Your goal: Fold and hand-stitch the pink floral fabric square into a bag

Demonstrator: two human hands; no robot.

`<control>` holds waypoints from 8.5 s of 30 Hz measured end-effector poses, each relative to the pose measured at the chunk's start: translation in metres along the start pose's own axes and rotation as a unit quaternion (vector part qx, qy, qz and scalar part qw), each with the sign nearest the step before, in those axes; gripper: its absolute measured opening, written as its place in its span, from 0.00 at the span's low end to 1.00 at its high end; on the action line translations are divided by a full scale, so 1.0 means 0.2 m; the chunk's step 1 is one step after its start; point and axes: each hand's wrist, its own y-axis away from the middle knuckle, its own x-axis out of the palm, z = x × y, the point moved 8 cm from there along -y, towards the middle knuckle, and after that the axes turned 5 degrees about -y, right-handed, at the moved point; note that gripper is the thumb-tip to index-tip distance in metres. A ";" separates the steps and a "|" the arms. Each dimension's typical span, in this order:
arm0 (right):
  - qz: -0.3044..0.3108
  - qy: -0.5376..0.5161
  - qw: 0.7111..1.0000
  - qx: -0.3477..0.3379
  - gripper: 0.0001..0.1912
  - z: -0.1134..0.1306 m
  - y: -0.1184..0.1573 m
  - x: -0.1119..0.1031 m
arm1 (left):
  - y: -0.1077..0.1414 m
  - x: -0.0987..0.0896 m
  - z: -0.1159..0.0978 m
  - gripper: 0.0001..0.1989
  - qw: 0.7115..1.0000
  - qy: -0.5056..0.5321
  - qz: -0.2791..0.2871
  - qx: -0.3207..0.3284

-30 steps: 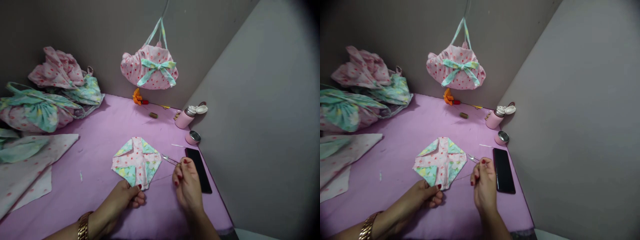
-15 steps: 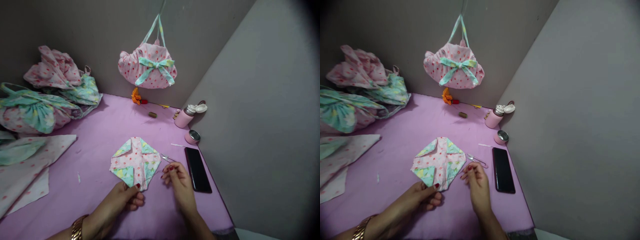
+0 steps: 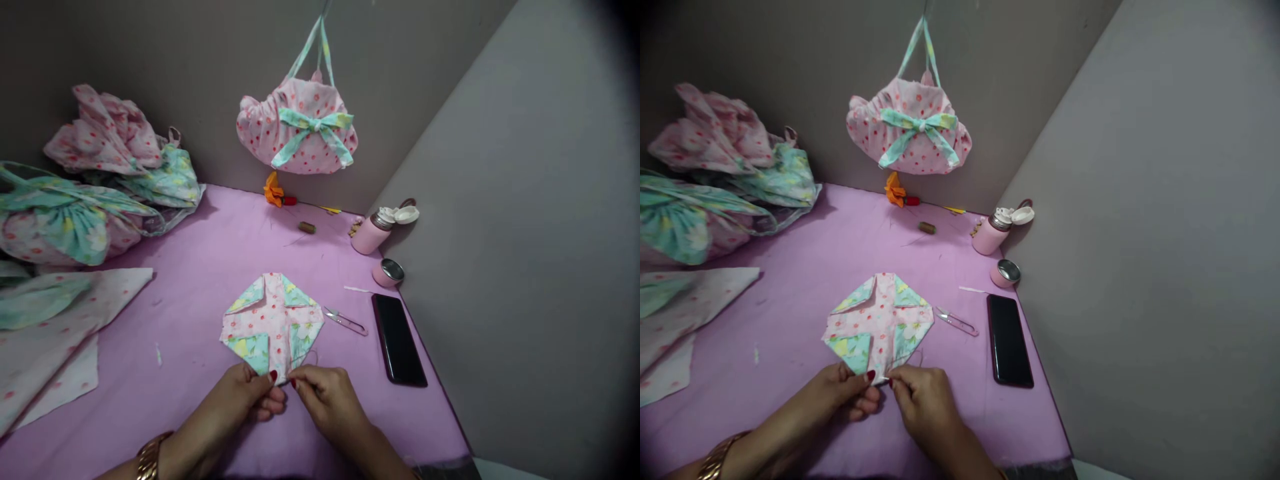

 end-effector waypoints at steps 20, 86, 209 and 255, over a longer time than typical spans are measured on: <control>0.002 0.047 0.999 0.006 0.12 0.00 0.00 0.01 | 0.02 0.00 -0.02 0.12 1.000 -0.009 -0.009 0.007; -0.190 -0.362 0.913 0.001 0.07 0.05 -0.02 -0.09 | 0.05 0.02 -0.05 0.10 1.000 -0.002 0.004 0.022; 0.010 0.068 0.998 0.005 0.12 0.10 -0.02 0.04 | 0.07 -0.03 -0.06 0.09 1.000 -0.003 0.008 0.016; 0.068 -0.218 0.969 0.093 0.05 -0.05 -0.08 0.15 | 0.05 -0.04 -0.04 0.08 0.999 0.026 0.019 0.019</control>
